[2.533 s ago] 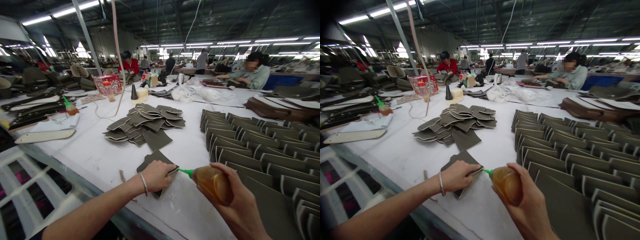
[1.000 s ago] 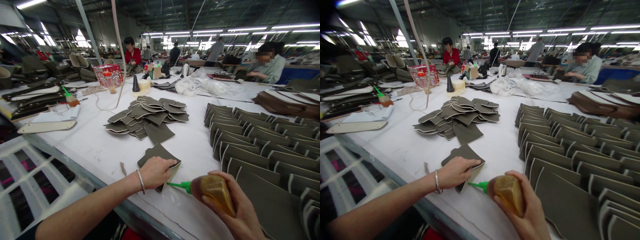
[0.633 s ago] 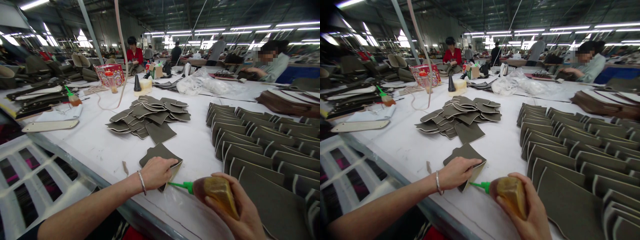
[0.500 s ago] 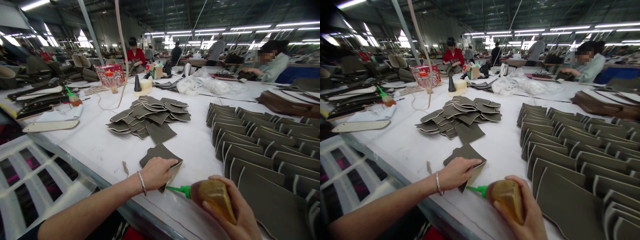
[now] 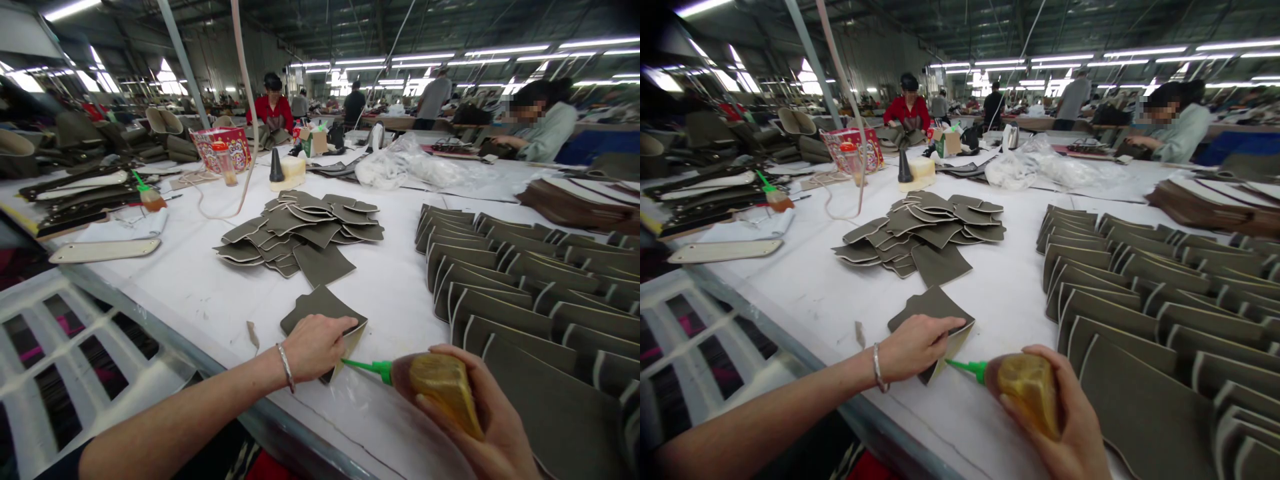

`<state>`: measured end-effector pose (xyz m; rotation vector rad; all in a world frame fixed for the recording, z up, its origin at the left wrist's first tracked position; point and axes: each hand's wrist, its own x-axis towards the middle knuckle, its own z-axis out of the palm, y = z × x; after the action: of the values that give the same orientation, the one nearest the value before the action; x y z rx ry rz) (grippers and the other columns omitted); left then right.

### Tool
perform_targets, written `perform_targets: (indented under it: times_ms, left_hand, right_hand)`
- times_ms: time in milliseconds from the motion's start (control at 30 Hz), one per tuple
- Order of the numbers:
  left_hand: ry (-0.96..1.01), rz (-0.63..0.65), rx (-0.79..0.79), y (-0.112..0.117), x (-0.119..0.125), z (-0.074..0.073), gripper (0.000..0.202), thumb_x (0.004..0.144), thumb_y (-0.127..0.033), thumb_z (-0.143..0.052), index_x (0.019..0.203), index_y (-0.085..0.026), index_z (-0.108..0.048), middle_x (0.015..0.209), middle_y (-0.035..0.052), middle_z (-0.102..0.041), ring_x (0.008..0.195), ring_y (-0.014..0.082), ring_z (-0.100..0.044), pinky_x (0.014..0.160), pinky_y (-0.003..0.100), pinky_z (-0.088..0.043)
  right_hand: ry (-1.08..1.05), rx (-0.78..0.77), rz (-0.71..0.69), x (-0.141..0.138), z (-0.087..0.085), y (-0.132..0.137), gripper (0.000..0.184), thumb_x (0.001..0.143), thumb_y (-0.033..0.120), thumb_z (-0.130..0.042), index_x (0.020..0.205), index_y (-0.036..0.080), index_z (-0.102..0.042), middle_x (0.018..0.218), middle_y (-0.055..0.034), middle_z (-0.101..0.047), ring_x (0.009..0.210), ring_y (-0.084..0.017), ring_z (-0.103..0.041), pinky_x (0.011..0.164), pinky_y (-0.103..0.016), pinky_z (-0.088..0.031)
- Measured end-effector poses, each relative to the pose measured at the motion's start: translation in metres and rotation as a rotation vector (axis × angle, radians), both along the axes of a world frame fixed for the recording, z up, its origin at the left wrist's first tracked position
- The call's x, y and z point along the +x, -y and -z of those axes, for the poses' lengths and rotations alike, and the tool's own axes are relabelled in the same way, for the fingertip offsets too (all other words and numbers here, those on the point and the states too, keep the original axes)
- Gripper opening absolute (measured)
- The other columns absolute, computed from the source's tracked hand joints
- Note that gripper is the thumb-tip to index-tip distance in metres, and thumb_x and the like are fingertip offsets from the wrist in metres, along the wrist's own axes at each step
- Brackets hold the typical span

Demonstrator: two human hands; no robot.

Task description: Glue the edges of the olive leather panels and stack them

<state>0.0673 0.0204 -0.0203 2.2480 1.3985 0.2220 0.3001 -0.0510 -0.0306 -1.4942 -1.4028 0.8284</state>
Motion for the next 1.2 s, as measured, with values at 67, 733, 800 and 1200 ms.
perform_targets:
  times_ms: [67,733,800,1200]
  left_hand:
    - [0.006,0.001,-0.003,0.0,0.0,0.0,0.048,0.089,-0.017,-0.041,0.132,-0.027,-0.058,0.111,0.0029,-0.073,0.098,0.023,-0.068,0.087,0.032,-0.05]
    - [-0.026,0.035,-0.03,-0.009,0.003,-0.001,0.054,0.083,-0.018,-0.042,0.134,-0.029,-0.057,0.101,0.0058,-0.075,0.09,0.028,-0.07,0.076,0.034,-0.051]
    - [-0.029,0.037,-0.03,-0.009,0.003,-0.001,0.055,0.082,-0.018,-0.042,0.134,-0.029,-0.057,0.097,0.0054,-0.075,0.088,0.0277,-0.07,0.075,0.034,-0.05]
    - [0.123,-0.117,-0.025,-0.007,-0.007,-0.008,0.046,0.084,-0.025,-0.044,0.124,-0.021,-0.064,0.091,0.004,-0.071,0.084,0.0203,-0.064,0.08,0.03,-0.048]
  right_hand:
    - [0.019,0.022,0.029,0.001,-0.001,-0.002,0.054,0.074,0.055,-0.076,0.116,0.029,-0.055,0.111,-0.0003,-0.058,0.094,-0.025,-0.059,0.086,-0.031,-0.042]
    - [0.159,0.179,0.0,0.015,0.004,-0.014,0.048,0.08,0.051,-0.072,0.118,0.028,-0.054,0.11,-0.0017,-0.058,0.089,-0.023,-0.059,0.076,-0.028,-0.046]
    - [0.18,0.202,0.01,0.018,0.005,-0.015,0.049,0.08,0.05,-0.073,0.119,0.028,-0.054,0.109,-0.0017,-0.059,0.088,-0.022,-0.06,0.075,-0.027,-0.047]
    - [-0.497,-0.127,0.071,0.01,-0.009,0.007,0.052,0.073,0.05,-0.078,0.115,0.025,-0.059,0.096,-0.0042,-0.068,0.089,-0.025,-0.064,0.076,-0.032,-0.052]
